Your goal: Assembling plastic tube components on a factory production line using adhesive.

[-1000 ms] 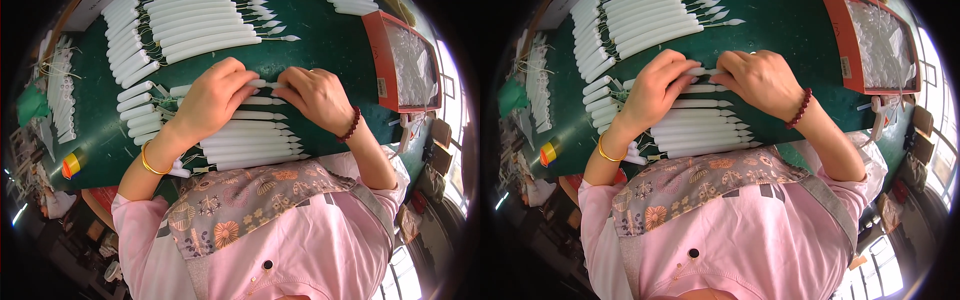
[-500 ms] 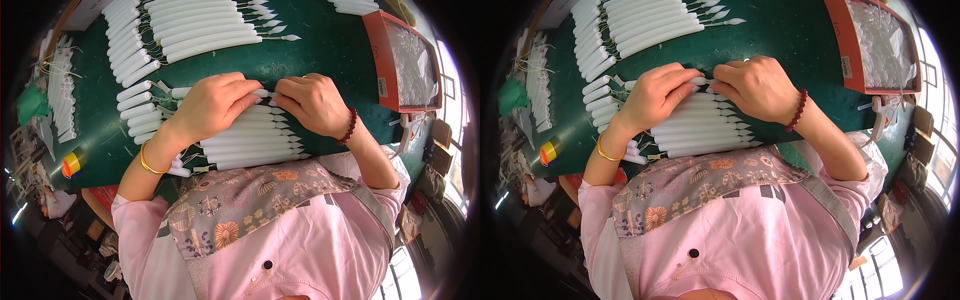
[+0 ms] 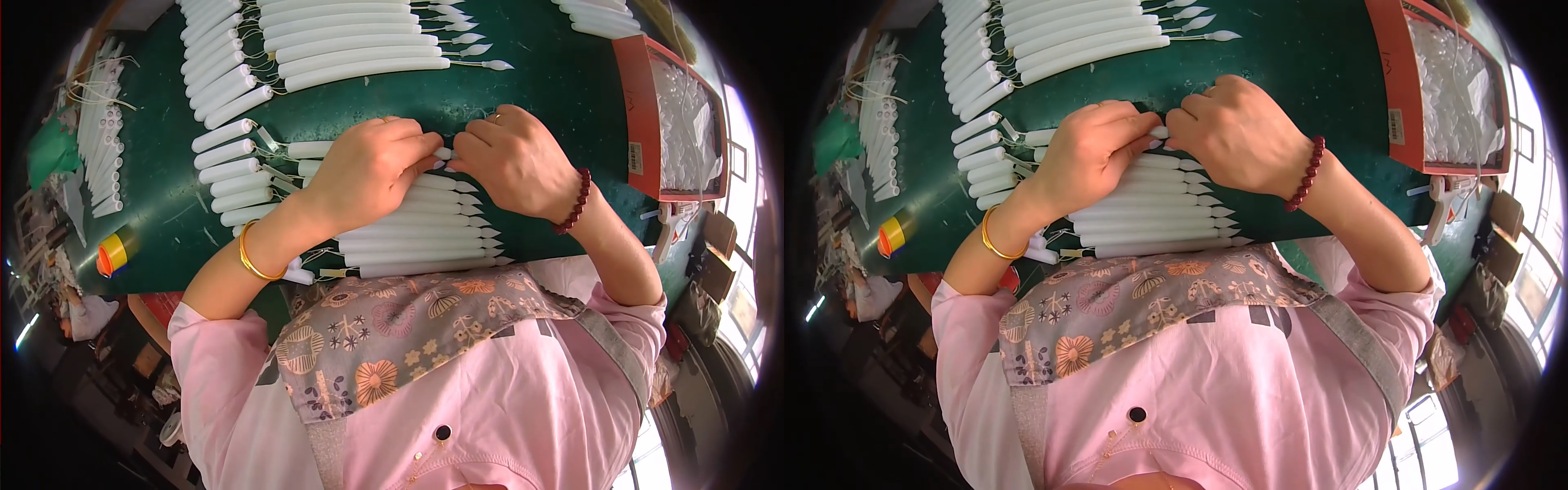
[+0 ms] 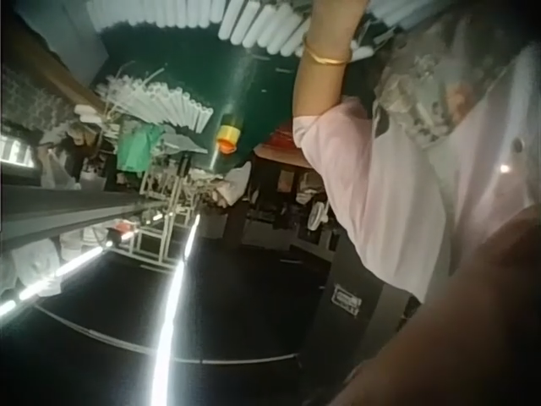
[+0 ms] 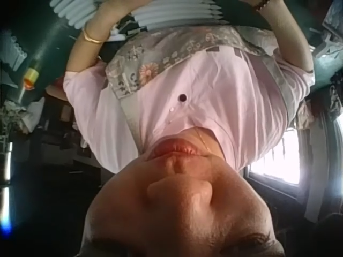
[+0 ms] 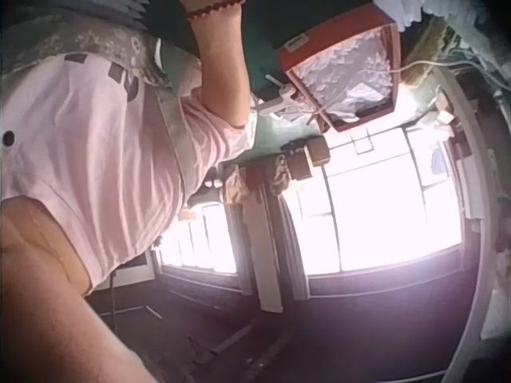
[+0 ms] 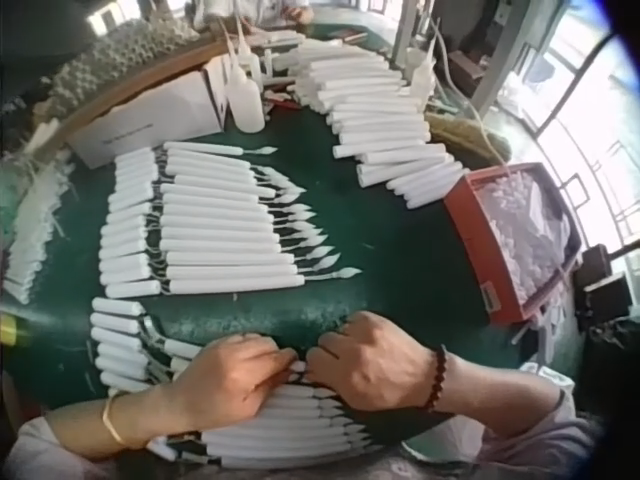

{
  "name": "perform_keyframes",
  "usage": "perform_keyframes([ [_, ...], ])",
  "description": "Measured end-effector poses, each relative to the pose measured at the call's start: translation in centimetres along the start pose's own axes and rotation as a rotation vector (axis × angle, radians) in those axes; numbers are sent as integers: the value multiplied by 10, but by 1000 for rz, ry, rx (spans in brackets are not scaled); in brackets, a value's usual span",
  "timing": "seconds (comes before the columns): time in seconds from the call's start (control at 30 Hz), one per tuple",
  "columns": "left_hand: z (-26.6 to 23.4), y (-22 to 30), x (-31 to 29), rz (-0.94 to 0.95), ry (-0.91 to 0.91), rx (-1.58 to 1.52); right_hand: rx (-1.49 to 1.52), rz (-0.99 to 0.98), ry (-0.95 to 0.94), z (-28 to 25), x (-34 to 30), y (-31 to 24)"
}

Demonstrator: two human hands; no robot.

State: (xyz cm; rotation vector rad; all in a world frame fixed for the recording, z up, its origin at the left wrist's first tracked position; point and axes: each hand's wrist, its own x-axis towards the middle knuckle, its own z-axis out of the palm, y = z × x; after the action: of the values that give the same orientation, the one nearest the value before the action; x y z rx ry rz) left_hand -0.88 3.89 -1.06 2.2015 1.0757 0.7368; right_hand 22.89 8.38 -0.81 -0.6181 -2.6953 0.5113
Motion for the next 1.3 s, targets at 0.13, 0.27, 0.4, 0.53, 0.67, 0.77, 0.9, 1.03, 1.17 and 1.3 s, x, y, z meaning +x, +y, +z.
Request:
perform_keyframes([
  [0.13, -9, 12, 6, -129, -16, -114, 72, 105, -155, -18, 2, 10],
  [0.27, -26, 9, 26, -97, 132, 47, -193, 241, 295, -35, 11, 38],
  [0.4, -27, -17, 44, 19, 258, 416, -305, 212, 312, -23, 6, 49],
  [0.53, -22, -22, 42, -26, 168, 446, -231, 241, 269, -18, 4, 31],
  [0.67, -20, -14, 32, 25, 175, 367, -84, 263, 199, -12, -7, 15],
  [0.77, -18, -2, 18, -44, 84, 198, 34, 302, 142, -7, -18, 9],
  [0.9, -16, 2, 5, -33, -12, 163, 183, 347, 115, -14, -18, -3],
  [1.03, -15, 1, 7, -33, -13, 151, 268, 345, 158, -9, -16, -8],
  [1.17, -15, 3, 9, -18, 2, 128, 200, 320, 88, -8, -18, -8],
  [1.3, -14, 3, 9, -32, 6, 80, 209, 277, -68, -16, -18, 0],
])
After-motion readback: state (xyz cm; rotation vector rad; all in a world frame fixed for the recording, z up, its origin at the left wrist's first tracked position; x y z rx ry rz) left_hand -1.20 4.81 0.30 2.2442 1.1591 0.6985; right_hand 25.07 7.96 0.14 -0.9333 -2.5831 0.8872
